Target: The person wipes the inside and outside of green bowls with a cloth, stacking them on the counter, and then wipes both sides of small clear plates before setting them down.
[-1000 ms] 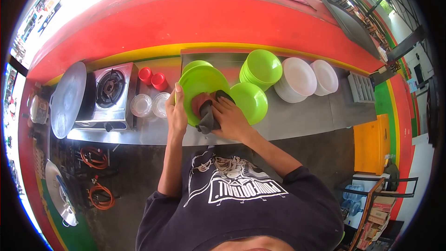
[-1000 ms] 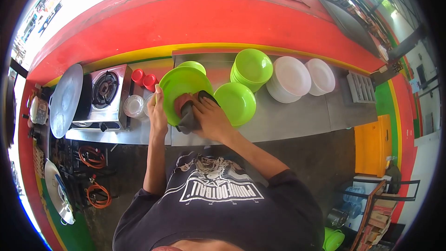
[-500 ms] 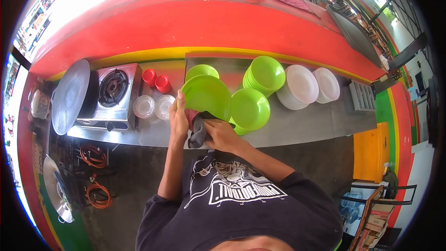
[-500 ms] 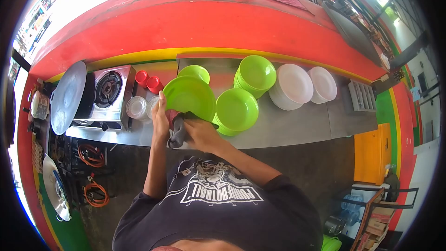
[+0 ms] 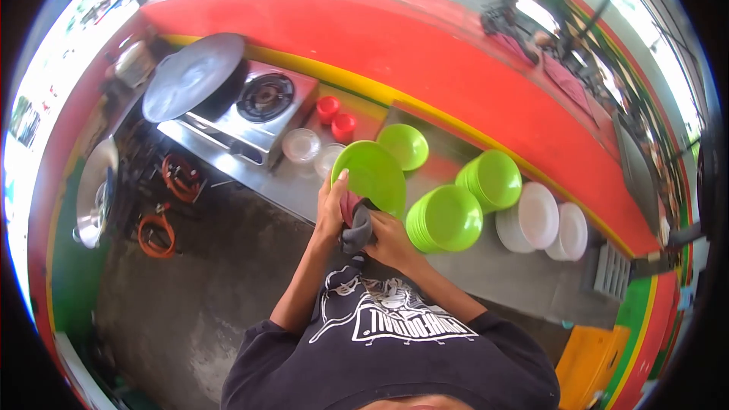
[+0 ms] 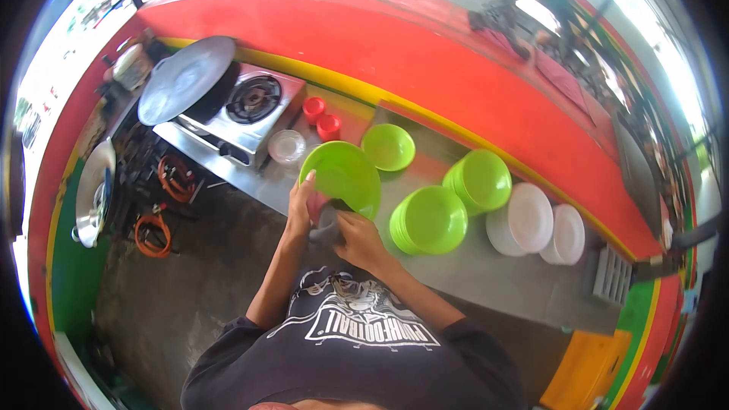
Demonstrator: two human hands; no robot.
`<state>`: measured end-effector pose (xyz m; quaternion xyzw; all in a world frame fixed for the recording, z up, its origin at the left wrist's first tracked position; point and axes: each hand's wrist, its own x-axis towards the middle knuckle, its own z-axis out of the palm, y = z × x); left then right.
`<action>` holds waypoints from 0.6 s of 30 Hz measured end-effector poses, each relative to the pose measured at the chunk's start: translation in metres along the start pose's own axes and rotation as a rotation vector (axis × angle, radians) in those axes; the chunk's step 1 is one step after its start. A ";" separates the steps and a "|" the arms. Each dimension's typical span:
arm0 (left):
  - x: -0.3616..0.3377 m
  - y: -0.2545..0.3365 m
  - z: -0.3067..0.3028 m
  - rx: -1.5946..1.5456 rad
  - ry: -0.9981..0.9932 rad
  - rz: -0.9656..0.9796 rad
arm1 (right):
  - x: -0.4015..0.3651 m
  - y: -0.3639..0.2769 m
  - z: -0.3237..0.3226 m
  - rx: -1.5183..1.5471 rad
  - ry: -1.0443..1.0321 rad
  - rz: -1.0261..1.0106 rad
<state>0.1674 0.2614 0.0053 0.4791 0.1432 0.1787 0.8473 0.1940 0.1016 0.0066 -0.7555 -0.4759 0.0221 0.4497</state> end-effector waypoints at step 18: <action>-0.156 -0.082 0.069 -0.023 0.412 0.139 | -0.124 0.003 -0.081 0.321 -0.489 0.010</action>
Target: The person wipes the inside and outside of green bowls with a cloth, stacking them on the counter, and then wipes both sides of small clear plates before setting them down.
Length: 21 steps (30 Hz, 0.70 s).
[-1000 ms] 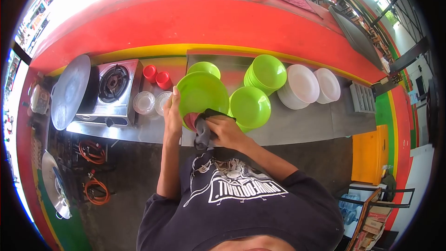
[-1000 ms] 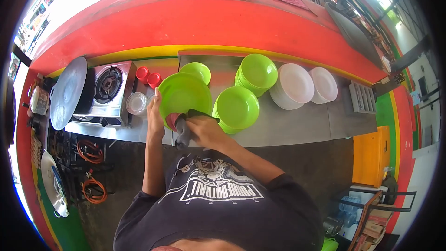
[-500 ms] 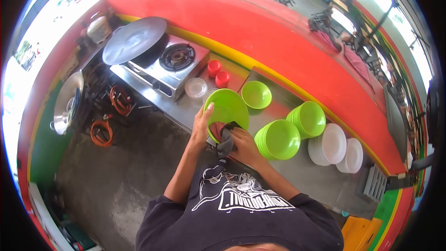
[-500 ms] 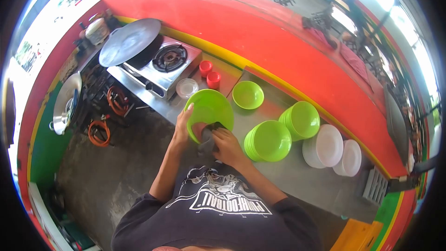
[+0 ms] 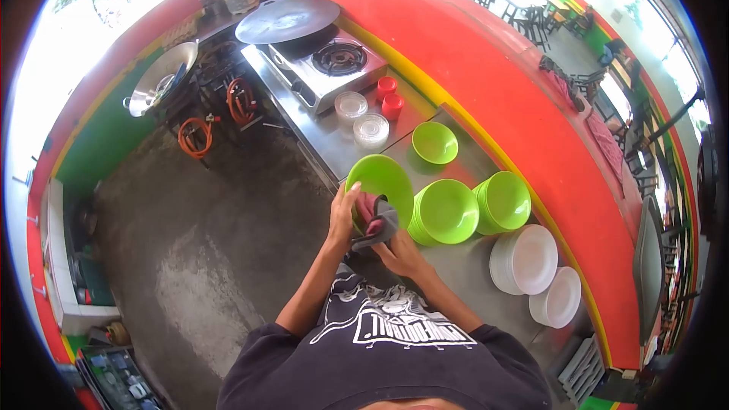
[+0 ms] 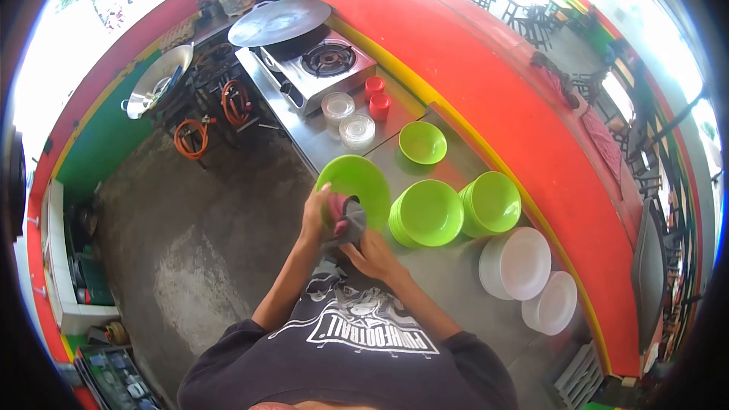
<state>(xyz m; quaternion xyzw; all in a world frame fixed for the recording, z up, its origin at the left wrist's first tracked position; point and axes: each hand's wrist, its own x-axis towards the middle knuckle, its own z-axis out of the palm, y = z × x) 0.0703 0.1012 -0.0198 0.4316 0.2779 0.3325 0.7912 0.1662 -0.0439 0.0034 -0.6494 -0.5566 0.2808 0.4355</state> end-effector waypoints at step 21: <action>-0.185 -0.038 0.029 0.084 0.164 0.001 | -0.160 -0.008 0.018 0.125 -0.308 -0.019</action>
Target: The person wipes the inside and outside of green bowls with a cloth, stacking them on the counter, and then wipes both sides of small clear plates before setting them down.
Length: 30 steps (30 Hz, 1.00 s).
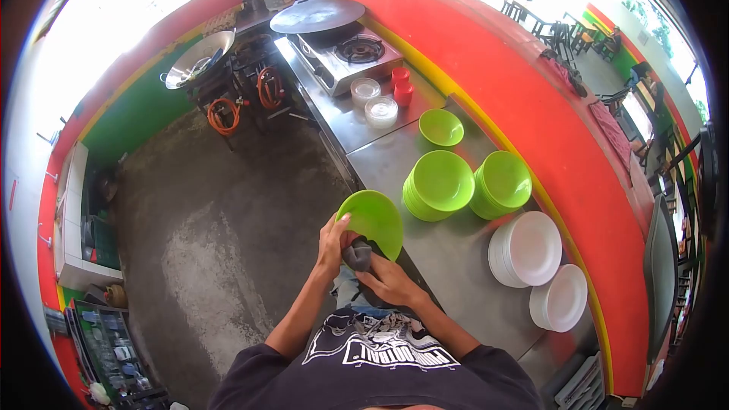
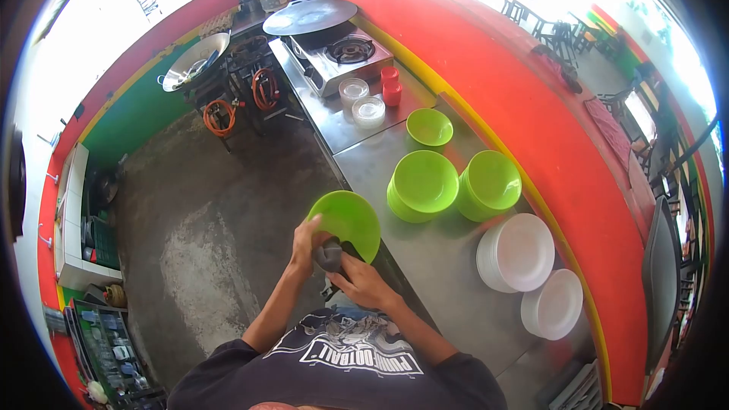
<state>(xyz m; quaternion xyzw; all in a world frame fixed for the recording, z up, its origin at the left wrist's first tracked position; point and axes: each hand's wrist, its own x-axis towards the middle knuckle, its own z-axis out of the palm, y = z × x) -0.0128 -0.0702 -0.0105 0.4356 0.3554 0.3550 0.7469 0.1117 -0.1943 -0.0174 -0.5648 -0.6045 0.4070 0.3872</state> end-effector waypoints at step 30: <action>0.042 0.017 0.013 -0.036 -0.033 0.127 | 0.049 0.003 -0.022 -0.205 0.385 -0.313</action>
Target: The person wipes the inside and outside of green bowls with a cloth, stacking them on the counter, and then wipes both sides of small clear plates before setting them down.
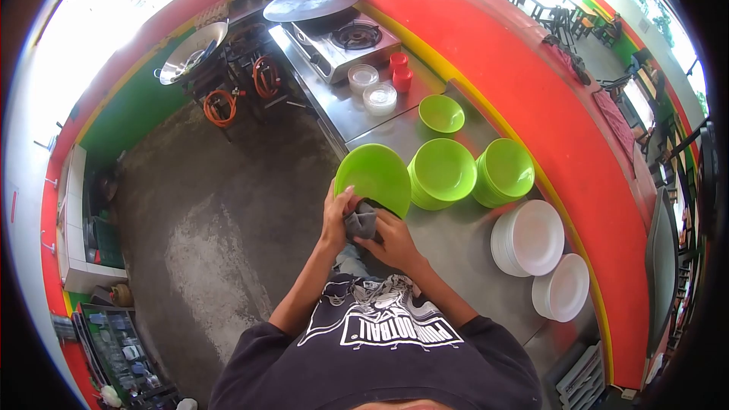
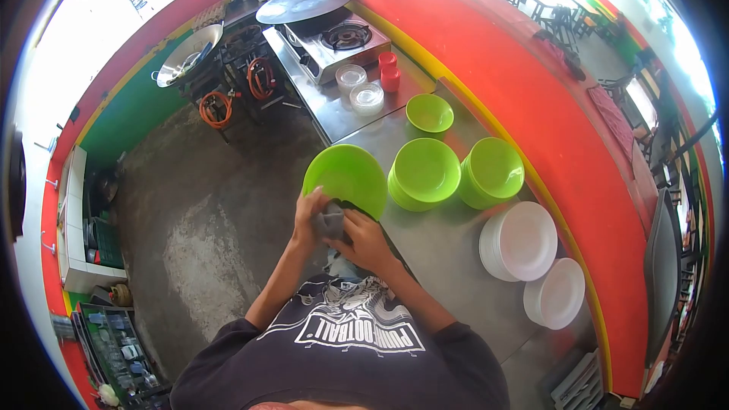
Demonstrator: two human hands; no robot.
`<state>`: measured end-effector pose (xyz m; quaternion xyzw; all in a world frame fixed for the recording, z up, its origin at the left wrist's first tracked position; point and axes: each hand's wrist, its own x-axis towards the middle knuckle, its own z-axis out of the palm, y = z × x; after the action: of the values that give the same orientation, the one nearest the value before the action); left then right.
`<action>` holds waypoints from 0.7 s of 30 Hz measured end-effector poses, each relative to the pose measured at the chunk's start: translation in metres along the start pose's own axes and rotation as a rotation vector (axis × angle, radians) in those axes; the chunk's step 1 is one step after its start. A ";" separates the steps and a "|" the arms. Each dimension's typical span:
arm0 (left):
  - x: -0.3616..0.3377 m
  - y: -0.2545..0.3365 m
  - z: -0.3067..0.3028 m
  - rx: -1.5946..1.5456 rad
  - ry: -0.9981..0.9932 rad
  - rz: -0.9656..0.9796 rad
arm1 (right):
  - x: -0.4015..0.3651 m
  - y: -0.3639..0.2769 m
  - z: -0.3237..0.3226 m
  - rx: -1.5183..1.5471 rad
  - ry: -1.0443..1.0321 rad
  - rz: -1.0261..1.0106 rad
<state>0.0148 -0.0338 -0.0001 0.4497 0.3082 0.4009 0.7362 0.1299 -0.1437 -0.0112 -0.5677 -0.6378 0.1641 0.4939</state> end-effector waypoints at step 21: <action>0.002 0.003 0.008 -0.008 -0.211 -0.244 | 0.012 0.027 -0.035 -0.377 0.092 0.073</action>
<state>0.0212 -0.0341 0.0058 0.4457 0.2800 0.2605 0.8094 0.1754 -0.1375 -0.0109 -0.6801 -0.6129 0.0334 0.4010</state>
